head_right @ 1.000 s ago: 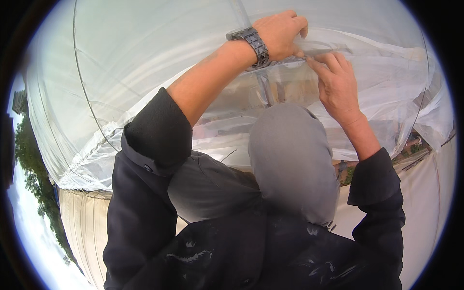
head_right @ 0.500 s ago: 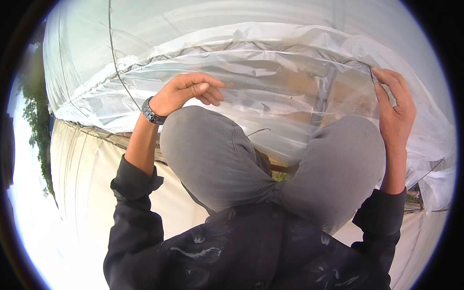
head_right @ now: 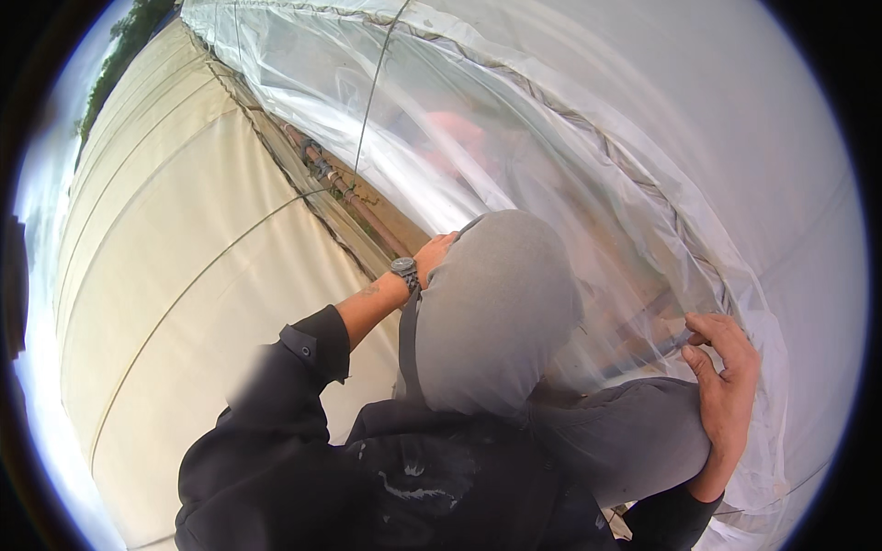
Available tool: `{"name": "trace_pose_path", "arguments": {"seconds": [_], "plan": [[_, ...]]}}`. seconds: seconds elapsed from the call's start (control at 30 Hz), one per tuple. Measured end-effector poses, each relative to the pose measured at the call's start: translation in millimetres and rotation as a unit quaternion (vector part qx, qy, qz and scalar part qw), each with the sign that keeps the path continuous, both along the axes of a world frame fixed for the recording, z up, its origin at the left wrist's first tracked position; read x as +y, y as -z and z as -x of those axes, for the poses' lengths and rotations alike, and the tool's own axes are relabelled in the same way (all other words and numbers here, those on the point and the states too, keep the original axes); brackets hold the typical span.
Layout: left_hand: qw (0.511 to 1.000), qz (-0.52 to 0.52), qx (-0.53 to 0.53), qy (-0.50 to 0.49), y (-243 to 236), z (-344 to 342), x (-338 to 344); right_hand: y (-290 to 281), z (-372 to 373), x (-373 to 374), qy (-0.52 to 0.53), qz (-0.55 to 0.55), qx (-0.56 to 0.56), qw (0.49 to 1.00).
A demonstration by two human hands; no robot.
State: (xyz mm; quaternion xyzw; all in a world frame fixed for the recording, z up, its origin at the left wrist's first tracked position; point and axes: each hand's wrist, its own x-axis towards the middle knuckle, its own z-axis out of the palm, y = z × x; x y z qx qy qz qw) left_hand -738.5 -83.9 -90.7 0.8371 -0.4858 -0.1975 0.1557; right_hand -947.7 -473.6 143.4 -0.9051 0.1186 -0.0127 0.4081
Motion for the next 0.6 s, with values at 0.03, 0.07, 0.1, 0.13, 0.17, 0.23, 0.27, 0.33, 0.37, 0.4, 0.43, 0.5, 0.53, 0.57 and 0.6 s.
{"name": "trace_pose_path", "arguments": {"seconds": [0.03,0.07,0.1,0.13,0.17,0.23,0.27,0.33,0.37,0.4,0.43,0.5,0.53,0.57,0.6], "plan": [[0.999,-0.044,0.01,-0.004,6,1,-1,0,0,0,0.007,-0.006,0.011,1.0],[0.999,-0.052,-0.004,-0.008,13,2,-4,1,-1,-1,0.015,-0.011,0.022,1.0],[0.998,-0.055,-0.002,0.01,17,0,-5,2,-1,-2,0.013,-0.014,0.03,0.999],[0.998,-0.058,0.001,0.03,21,0,-6,3,-1,-2,0.013,-0.018,0.039,0.999],[0.996,-0.079,0.007,0.052,24,-3,-6,3,-1,-3,0.016,-0.022,0.048,0.998],[0.999,-0.006,-0.037,0.009,25,2,-4,4,-1,-5,0.021,-0.026,0.055,0.998],[1.0,0.011,-0.025,-0.003,23,4,-2,5,-1,-5,0.026,-0.028,0.059,0.998],[0.992,0.1,-0.003,-0.075,18,6,1,7,-1,-7,0.037,-0.033,0.061,0.997],[0.976,0.171,0.008,-0.134,15,6,2,8,0,-7,0.043,-0.036,0.059,0.997],[0.95,0.253,0.01,-0.184,10,4,4,8,0,-8,0.044,-0.027,0.055,0.997],[0.924,0.263,0.051,-0.272,6,-1,7,9,1,-9,0.051,-0.04,0.057,0.996],[0.842,0.31,0.12,-0.424,-7,-19,20,9,2,-10,0.051,-0.029,0.056,0.997],[0.799,0.365,0.126,-0.461,-15,-33,30,9,2,-10,0.058,-0.042,0.064,0.995],[0.747,0.428,0.131,-0.492,-26,-48,43,9,3,-11,0.062,-0.041,0.064,0.995],[0.713,0.454,0.113,-0.521,-40,-63,60,10,3,-11,0.063,-0.028,0.06,0.996]]}}
